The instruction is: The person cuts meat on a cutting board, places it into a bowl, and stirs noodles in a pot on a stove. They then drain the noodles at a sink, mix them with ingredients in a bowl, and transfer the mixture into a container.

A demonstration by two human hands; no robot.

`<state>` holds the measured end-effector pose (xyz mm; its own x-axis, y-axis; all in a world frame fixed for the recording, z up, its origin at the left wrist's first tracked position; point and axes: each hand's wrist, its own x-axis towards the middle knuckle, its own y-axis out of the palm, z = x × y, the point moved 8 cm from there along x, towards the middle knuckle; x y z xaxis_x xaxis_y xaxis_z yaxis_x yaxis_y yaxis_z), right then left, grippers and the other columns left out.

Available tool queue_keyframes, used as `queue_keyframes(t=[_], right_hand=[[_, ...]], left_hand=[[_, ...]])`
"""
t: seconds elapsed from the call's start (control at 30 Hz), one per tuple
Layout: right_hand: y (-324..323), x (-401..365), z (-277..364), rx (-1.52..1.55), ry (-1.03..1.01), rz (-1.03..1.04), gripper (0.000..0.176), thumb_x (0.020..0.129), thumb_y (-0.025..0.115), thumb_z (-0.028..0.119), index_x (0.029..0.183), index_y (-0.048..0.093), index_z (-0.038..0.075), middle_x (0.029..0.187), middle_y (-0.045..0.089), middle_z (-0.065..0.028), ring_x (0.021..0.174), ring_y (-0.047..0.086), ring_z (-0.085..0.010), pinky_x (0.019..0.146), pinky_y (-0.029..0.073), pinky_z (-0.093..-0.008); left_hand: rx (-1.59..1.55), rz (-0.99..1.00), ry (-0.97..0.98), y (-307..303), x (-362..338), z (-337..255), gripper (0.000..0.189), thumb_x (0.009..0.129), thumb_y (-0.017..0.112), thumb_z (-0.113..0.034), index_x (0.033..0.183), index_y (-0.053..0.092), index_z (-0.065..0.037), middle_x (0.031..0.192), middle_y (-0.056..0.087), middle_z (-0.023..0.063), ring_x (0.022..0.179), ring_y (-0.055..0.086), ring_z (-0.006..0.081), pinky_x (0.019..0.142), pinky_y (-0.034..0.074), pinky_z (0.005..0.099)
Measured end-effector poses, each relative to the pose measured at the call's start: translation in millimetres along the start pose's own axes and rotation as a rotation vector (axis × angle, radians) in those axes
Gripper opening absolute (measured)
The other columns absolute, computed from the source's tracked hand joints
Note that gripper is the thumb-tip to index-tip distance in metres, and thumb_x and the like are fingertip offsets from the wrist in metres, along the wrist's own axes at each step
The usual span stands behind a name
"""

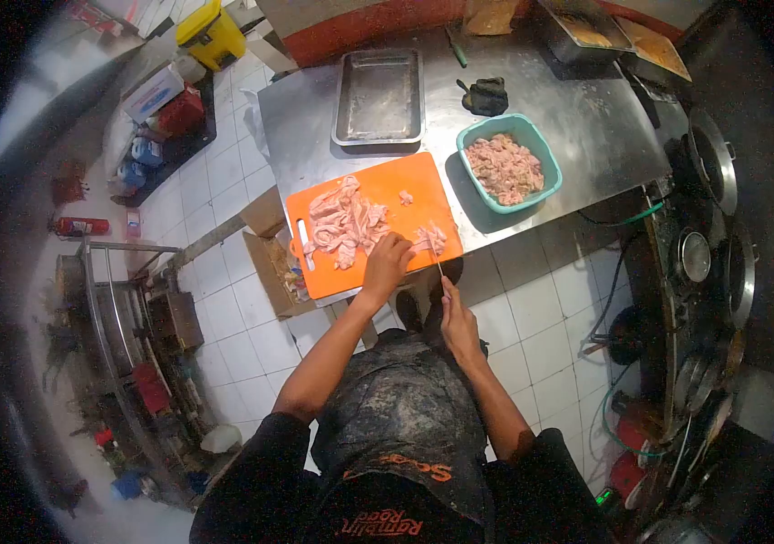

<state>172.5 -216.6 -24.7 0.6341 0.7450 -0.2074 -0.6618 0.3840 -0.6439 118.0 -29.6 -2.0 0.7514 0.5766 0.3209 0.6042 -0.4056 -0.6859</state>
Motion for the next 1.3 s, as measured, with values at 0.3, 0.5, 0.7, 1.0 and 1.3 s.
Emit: queue_keyframes(t=[0.3,0.5,0.7,1.0,1.3], right_hand=[[20,6,6,0.070,-0.038,0.160,0.037,0.103,0.040,0.015,0.141,0.040,0.013,0.117,0.063,-0.0250,0.105,0.064,-0.0399,0.084,0.052,-0.0442],[-2,6,15,0.072,0.014,0.085,0.037,0.103,0.041,0.016,0.140,0.041,0.013,0.114,0.063,-0.0270,0.102,0.064,-0.0411,0.082,0.052,-0.0447],[-11,2,4,0.161,0.015,0.037,0.039,0.104,0.039,0.021,0.143,0.038,0.016,0.119,0.061,-0.0260,0.104,0.062,-0.0444,0.083,0.051,-0.0486],[-6,4,18,0.193,-0.060,-0.001,0.037,0.104,0.038,0.020,0.140,0.040,0.015,0.125,0.059,-0.0244,0.110,0.059,-0.0445,0.089,0.050,-0.0480],[1,12,16,0.144,0.046,0.012,0.038,0.104,0.038,0.021,0.141,0.038,0.014,0.127,0.059,-0.0219,0.108,0.060,-0.0439,0.088,0.050,-0.0499]], left_hand=[[-0.285,-0.225,-0.251,-39,33,22,0.022,0.086,0.055,0.005,0.105,0.064,0.000,0.107,0.064,0.0181,0.095,0.064,0.0335,0.080,0.052,0.0378],[0.196,0.166,0.186,13,78,14,0.029,0.082,0.054,0.005,0.110,0.062,0.000,0.121,0.059,0.0173,0.109,0.056,0.0346,0.089,0.047,0.0420],[0.052,0.330,-0.011,5,62,20,0.017,0.081,0.059,0.001,0.096,0.065,0.001,0.108,0.064,0.0160,0.100,0.059,0.0337,0.083,0.048,0.0413],[-0.213,0.046,-0.046,-33,-3,22,0.019,0.081,0.064,0.000,0.100,0.066,-0.001,0.118,0.065,0.0118,0.110,0.061,0.0318,0.090,0.051,0.0385],[0.135,0.100,-0.051,-51,-20,32,0.017,0.081,0.065,-0.008,0.097,0.065,-0.002,0.099,0.061,0.0126,0.091,0.061,0.0324,0.077,0.050,0.0433]])
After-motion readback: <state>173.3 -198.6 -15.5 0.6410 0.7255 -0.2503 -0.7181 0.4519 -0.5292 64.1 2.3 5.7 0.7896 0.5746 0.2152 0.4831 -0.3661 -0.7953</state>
